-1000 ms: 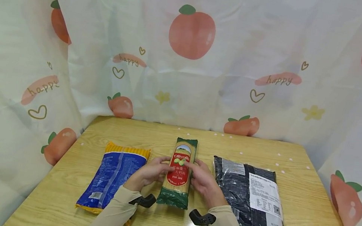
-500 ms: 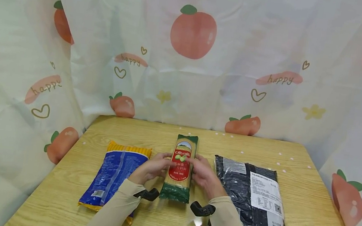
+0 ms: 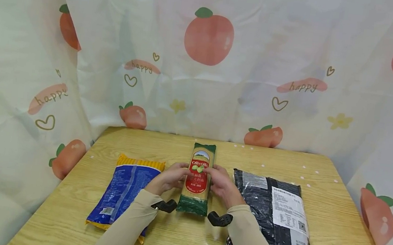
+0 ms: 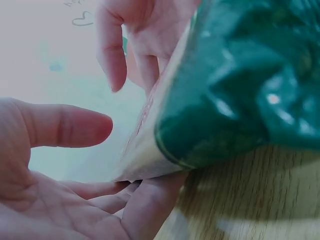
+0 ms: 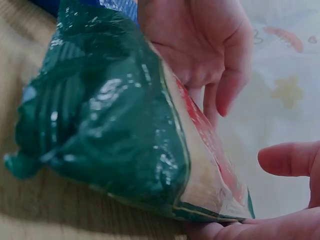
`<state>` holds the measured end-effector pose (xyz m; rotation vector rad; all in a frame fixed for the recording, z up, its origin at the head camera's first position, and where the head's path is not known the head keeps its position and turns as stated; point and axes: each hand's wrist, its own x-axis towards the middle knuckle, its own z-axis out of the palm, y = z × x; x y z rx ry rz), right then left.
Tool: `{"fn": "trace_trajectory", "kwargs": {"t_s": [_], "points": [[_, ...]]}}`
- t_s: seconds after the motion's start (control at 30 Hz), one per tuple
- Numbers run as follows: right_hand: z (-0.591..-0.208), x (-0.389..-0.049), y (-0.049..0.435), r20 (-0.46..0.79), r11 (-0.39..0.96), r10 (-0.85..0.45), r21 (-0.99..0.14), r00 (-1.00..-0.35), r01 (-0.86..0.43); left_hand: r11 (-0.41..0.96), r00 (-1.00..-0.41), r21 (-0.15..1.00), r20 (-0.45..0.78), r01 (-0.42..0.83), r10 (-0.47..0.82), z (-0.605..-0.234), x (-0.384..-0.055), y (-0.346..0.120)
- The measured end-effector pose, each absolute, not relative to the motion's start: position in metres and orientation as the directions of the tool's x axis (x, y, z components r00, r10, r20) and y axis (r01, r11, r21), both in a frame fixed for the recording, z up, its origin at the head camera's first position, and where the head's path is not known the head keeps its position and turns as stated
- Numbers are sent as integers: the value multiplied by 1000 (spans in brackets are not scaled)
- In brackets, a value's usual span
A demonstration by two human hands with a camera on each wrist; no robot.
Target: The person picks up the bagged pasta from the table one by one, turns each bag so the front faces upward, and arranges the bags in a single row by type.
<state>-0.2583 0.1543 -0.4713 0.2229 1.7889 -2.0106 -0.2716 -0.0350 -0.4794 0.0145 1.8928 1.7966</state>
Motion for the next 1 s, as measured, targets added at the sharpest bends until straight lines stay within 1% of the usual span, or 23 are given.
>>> {"fn": "trace_trajectory", "kwargs": {"t_s": [0.27, 0.7, 1.0], "points": [[-478, -269, 159, -391, -55, -216, -910, -895, 411, 110, -865, 925, -379, -363, 328, -485, -279, -30], [-475, -272, 163, -385, -32, -200, -917, -901, 398, 39, -859, 913, -395, -406, 324, -486, -285, -29], [-475, -273, 165, -382, -22, -186, -920, -905, 392, 49, -857, 916, -391, -399, 335, -483, -282, -31]]}}
